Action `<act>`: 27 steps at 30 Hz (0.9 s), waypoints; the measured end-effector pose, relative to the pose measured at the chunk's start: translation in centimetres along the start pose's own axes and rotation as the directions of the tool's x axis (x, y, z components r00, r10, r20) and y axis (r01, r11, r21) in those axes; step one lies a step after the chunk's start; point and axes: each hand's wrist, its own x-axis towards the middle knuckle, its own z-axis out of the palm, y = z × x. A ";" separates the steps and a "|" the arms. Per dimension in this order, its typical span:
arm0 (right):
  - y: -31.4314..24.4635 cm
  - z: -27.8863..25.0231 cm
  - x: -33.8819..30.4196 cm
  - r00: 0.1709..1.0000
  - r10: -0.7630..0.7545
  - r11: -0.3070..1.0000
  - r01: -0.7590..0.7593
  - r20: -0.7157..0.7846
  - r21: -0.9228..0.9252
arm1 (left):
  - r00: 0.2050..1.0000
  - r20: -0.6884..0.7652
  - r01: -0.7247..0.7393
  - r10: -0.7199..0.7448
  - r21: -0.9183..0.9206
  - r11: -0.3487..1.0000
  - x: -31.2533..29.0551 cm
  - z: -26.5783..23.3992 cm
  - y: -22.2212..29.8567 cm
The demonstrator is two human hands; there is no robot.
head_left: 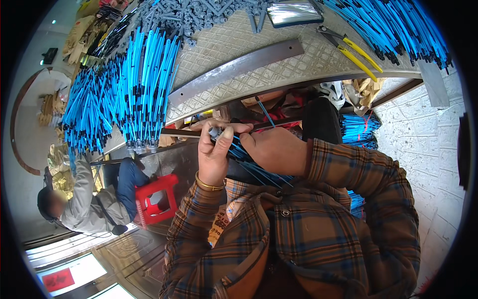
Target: The person assembles umbrella frames by threading wire through sets of ribs, attaching the ribs into a central hub, and tightening and cutting the wire with pliers.
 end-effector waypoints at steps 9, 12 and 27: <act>-1.1 -0.8 -0.3 0.996 0.031 0.999 -0.027 0.079 -0.045 | 0.986 -0.162 -0.008 0.029 0.129 0.992 -1.0 1.5 0.1; -0.7 -1.2 -0.6 0.999 -0.018 0.990 0.013 0.033 0.139 | 0.978 -0.205 -0.026 0.042 0.080 0.996 -1.5 1.1 0.0; 1.5 5.7 -3.9 0.932 0.185 0.670 -0.351 0.310 0.655 | 0.905 -0.399 -0.177 0.146 -0.043 0.983 -5.3 -0.9 0.7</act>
